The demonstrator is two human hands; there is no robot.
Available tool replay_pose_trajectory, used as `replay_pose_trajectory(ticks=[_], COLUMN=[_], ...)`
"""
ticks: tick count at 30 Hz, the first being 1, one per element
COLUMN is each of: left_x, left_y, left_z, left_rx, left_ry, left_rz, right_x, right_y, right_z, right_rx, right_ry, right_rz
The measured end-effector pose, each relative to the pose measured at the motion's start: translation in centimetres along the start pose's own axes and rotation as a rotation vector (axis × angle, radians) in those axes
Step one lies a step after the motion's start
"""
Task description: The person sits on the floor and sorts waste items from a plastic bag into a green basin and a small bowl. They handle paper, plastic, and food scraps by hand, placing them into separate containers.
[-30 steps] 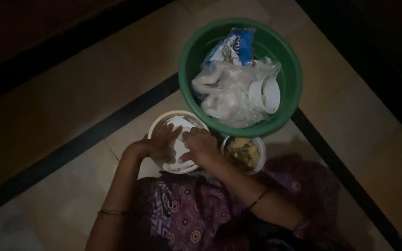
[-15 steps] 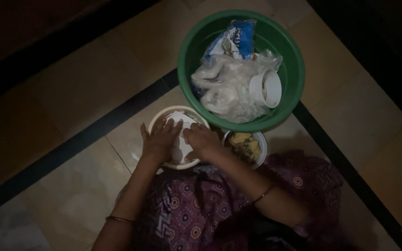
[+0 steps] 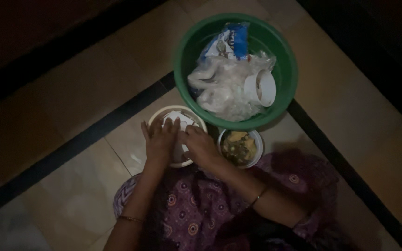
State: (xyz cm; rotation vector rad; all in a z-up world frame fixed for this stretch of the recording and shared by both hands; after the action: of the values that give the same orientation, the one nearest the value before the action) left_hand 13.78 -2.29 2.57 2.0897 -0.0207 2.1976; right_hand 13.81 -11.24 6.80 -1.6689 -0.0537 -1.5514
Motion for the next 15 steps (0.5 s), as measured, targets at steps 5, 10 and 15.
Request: replay_pose_trajectory(ticks=[5, 10, 15], left_x=[-0.5, 1.1, 1.4], left_y=[0.6, 1.3, 0.7], left_z=[0.0, -1.4, -1.2], left_rx=[0.019, -0.038, -0.005], left_ry=[0.029, 0.153, -0.087], left_rz=[0.198, 0.291, 0.105], right_x=[1.9, 8.6, 7.1], right_y=[0.8, 6.5, 11.7], right_z=[-4.1, -10.4, -11.5], right_rx=[-0.066, -0.202, -0.211], right_ry=[-0.008, 0.374, 0.173], right_rz=[0.350, 0.069, -0.146])
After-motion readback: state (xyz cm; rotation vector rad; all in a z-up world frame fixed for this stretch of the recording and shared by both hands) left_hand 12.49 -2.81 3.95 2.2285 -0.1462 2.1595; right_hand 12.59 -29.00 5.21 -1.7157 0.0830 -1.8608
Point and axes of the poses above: each hand's wrist, its own z-axis towards the middle knuckle, its own x-axis out of the back of the hand, y = z × x, the point moved 10 cm from there along z, towards the middle knuckle, and after that the axes turned 4 degrees about y, right-handed, at the moved point
